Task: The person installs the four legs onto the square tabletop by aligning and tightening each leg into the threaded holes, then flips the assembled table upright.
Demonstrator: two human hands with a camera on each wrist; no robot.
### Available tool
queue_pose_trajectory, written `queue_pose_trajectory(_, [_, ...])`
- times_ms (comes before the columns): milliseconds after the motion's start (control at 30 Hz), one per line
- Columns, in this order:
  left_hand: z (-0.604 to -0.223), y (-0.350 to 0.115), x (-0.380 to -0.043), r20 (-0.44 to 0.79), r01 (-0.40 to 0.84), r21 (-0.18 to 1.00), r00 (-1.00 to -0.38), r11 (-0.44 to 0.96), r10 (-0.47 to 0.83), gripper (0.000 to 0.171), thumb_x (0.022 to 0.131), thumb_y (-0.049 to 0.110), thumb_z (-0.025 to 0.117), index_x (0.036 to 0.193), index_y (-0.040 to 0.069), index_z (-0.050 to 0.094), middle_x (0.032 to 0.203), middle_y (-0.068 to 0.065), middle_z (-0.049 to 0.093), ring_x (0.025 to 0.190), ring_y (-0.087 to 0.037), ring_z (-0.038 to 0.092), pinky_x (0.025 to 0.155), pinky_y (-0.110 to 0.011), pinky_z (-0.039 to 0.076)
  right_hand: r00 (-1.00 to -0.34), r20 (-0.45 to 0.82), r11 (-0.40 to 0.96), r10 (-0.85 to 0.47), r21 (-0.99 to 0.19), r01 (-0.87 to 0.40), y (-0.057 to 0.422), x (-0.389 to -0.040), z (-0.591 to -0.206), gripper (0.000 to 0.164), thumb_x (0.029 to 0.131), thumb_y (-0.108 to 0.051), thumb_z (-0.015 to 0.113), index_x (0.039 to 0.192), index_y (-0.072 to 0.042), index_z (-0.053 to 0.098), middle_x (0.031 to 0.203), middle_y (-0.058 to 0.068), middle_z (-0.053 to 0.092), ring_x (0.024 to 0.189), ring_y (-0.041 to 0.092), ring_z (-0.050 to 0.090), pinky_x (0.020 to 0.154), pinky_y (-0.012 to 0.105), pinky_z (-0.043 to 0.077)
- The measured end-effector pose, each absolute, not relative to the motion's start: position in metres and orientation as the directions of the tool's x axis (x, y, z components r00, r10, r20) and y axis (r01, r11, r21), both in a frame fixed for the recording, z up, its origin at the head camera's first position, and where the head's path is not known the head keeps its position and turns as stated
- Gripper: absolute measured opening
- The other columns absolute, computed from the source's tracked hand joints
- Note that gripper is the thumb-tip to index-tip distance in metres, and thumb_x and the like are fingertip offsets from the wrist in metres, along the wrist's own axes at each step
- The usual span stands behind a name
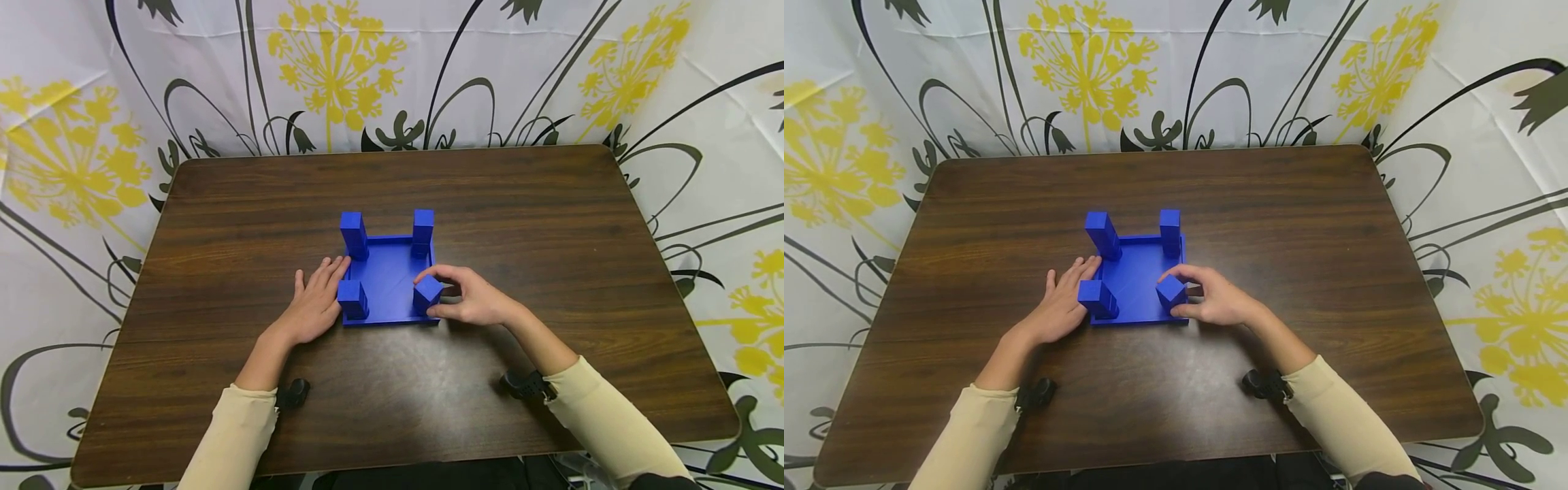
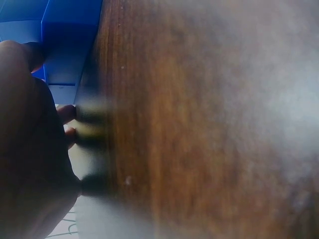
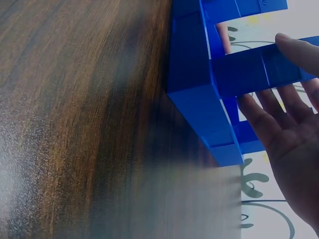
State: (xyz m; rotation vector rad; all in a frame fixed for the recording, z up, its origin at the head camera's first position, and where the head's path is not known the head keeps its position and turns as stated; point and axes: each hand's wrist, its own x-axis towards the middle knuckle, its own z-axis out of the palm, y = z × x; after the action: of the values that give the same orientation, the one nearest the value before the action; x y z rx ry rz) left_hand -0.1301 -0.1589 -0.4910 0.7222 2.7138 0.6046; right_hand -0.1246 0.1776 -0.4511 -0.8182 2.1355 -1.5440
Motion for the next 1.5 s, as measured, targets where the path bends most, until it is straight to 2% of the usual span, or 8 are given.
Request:
queue_pose_trajectory(400, [-0.4903, -0.1584, -0.1304, -0.153, 0.407, 0.455, -0.840, 0.792, 0.520, 0.073, 0.095, 0.015, 0.037, 0.160, 0.020, 0.003, 0.164, -0.010, 0.009, 0.149, -0.031, 0.000, 0.106, -0.070, -0.007, -0.811, 0.058, 0.265, -0.583, -0.930, -0.257, 0.1740, -0.1228, -0.4497, 0.041, 0.077, -0.005, 0.084, 0.112, -0.010, 0.064, 0.108, 0.004, 0.065, 0.104, 0.020, 0.061, 0.086, 0.034, 0.053])
queue_pose_trajectory(733, [-0.4892, -0.1583, -0.1302, -0.157, 0.406, 0.453, -0.840, 0.794, 0.519, 0.073, 0.095, 0.015, 0.037, 0.159, 0.020, 0.003, 0.164, -0.010, 0.008, 0.149, -0.032, 0.000, 0.106, -0.070, -0.007, -0.830, 0.112, 0.312, -0.547, -0.892, -0.326, 0.1705, -0.1219, -0.4532, 0.041, 0.075, -0.008, 0.085, 0.109, -0.009, 0.062, 0.103, 0.002, 0.065, 0.093, 0.019, 0.065, 0.082, 0.036, 0.055])
queue_pose_trajectory(1000, [-0.4893, -0.1588, -0.1297, -0.158, 0.405, 0.453, -0.840, 0.794, 0.518, 0.073, 0.095, 0.015, 0.037, 0.160, 0.020, 0.003, 0.164, -0.010, 0.008, 0.149, -0.032, 0.000, 0.106, -0.070, -0.007, -0.835, 0.131, 0.358, -0.534, -0.860, -0.364, 0.1679, -0.1213, -0.4558, 0.041, 0.074, -0.012, 0.086, 0.105, -0.011, 0.060, 0.099, -0.001, 0.063, 0.092, 0.016, 0.063, 0.079, 0.035, 0.054])
queue_pose_trajectory(1100, [-0.4896, -0.1589, -0.1300, -0.161, 0.403, 0.452, -0.841, 0.796, 0.517, 0.073, 0.095, 0.015, 0.036, 0.159, 0.021, 0.002, 0.164, -0.010, 0.008, 0.149, -0.032, 0.000, 0.106, -0.070, -0.007, -0.825, 0.135, 0.365, -0.549, -0.849, -0.382, 0.1682, -0.1214, -0.4562, 0.044, 0.074, -0.014, 0.085, 0.109, -0.009, 0.059, 0.103, 0.001, 0.063, 0.097, 0.017, 0.062, 0.085, 0.038, 0.052])
queue_pose_trajectory(1267, [-0.4900, -0.1588, -0.1304, -0.160, 0.406, 0.452, -0.839, 0.795, 0.520, 0.074, 0.095, 0.015, 0.037, 0.159, 0.021, 0.002, 0.164, -0.010, 0.008, 0.149, -0.032, 0.000, 0.106, -0.070, -0.007, -0.791, 0.122, 0.349, -0.599, -0.850, -0.395, 0.1720, -0.1213, -0.4547, 0.056, 0.078, -0.017, 0.083, 0.128, -0.011, 0.056, 0.124, 0.008, 0.061, 0.120, 0.018, 0.054, 0.098, 0.046, 0.044])
queue_pose_trajectory(1400, [-0.4909, -0.1588, -0.1308, -0.159, 0.407, 0.451, -0.839, 0.794, 0.520, 0.074, 0.095, 0.014, 0.037, 0.159, 0.021, 0.001, 0.164, -0.010, 0.008, 0.149, -0.032, -0.001, 0.106, -0.070, -0.007, -0.745, 0.118, 0.263, -0.656, -0.890, -0.373, 0.1756, -0.1230, -0.4517, 0.065, 0.082, -0.002, 0.073, 0.141, -0.015, 0.049, 0.136, 0.009, 0.055, 0.133, 0.018, 0.044, 0.106, 0.051, 0.036])
queue_pose_trajectory(1500, [-0.4916, -0.1586, -0.1310, -0.159, 0.406, 0.452, -0.840, 0.795, 0.519, 0.074, 0.095, 0.015, 0.037, 0.159, 0.021, 0.001, 0.164, -0.009, 0.007, 0.149, -0.031, -0.001, 0.106, -0.070, -0.007, -0.696, 0.129, 0.166, -0.706, -0.926, -0.339, 0.1771, -0.1247, -0.4480, 0.073, 0.080, 0.014, 0.061, 0.146, -0.010, 0.043, 0.143, 0.009, 0.051, 0.137, 0.020, 0.039, 0.110, 0.051, 0.030])
